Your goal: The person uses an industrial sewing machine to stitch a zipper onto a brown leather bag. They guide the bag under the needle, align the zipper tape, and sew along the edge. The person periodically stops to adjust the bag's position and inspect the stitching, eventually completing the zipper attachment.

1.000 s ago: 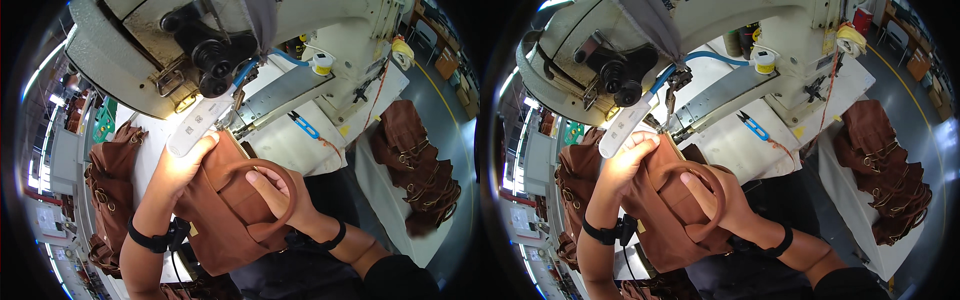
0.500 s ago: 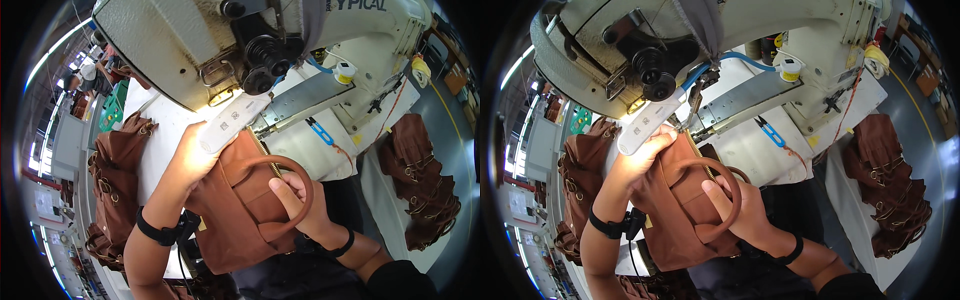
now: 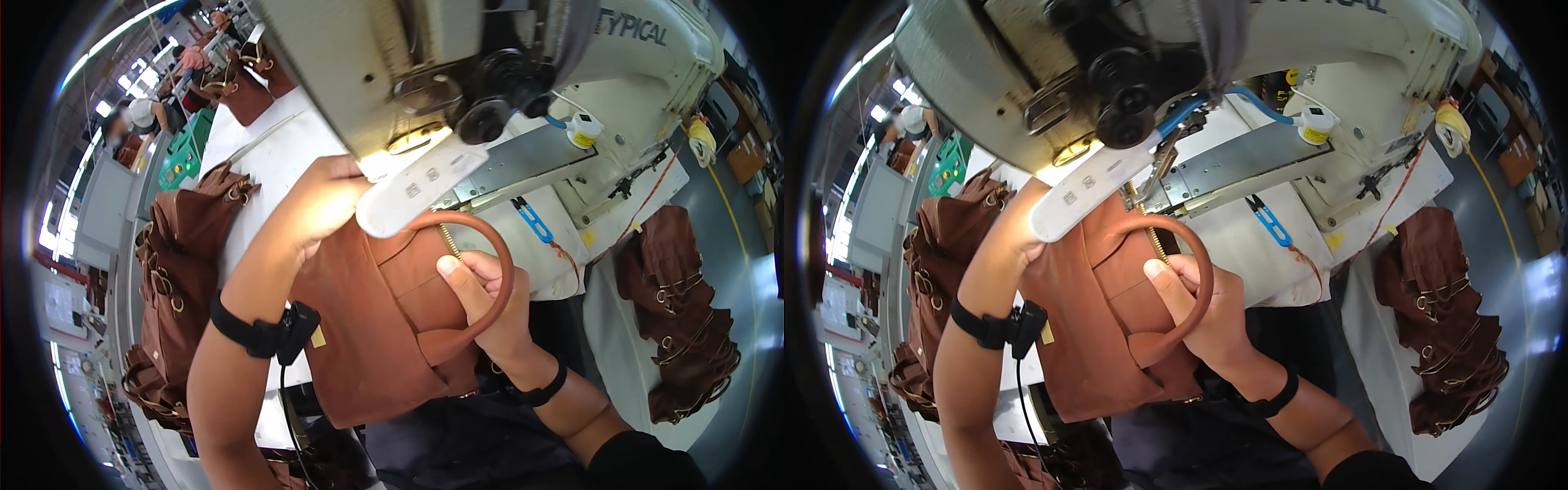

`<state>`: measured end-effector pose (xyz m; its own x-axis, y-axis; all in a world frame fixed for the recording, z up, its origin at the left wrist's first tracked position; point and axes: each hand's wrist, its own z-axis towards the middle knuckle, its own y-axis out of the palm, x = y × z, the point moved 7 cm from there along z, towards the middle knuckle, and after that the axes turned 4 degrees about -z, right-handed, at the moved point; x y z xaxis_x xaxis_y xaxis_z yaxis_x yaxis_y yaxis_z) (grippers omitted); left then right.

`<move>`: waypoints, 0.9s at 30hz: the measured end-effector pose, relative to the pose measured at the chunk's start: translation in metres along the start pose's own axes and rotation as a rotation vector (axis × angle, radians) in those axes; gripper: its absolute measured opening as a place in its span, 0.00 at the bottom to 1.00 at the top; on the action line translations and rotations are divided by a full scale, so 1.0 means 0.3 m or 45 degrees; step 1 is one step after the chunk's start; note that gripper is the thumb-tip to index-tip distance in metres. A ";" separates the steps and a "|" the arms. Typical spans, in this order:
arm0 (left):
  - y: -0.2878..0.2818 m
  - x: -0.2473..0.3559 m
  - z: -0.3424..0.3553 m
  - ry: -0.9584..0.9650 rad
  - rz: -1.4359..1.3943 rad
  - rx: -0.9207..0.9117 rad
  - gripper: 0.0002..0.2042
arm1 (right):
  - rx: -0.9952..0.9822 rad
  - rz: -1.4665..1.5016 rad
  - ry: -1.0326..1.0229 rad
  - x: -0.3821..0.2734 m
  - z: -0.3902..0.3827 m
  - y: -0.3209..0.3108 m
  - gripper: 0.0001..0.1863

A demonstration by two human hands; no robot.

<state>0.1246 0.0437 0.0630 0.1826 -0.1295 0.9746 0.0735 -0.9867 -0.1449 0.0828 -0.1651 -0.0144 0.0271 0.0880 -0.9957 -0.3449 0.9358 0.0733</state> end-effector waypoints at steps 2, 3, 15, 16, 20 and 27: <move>-0.004 -0.002 0.023 -0.031 -0.009 -0.098 0.16 | 0.042 0.008 -0.020 0.001 0.003 -0.003 0.13; -0.022 -0.017 0.040 -0.065 -0.006 -0.135 0.16 | 0.062 0.044 -0.026 0.000 0.001 0.006 0.14; -0.032 -0.002 0.127 -0.098 0.257 -0.154 0.15 | -0.001 -0.067 0.000 0.011 -0.002 0.004 0.14; -0.036 -0.006 0.126 -0.098 0.213 -0.169 0.15 | -0.041 -0.128 0.007 0.008 -0.009 -0.001 0.13; -0.037 0.027 0.118 -0.075 0.297 -0.115 0.21 | -0.154 -0.113 -0.060 0.035 -0.086 -0.086 0.12; -0.113 0.131 -0.029 0.270 0.408 0.117 0.16 | -0.377 -0.275 0.040 -0.017 -0.215 -0.194 0.13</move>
<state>0.1209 0.0713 0.1077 0.0046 -0.4567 0.8896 0.1345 -0.8812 -0.4531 0.0421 -0.2420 -0.0172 0.1021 -0.1157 -0.9880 -0.5913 0.7917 -0.1538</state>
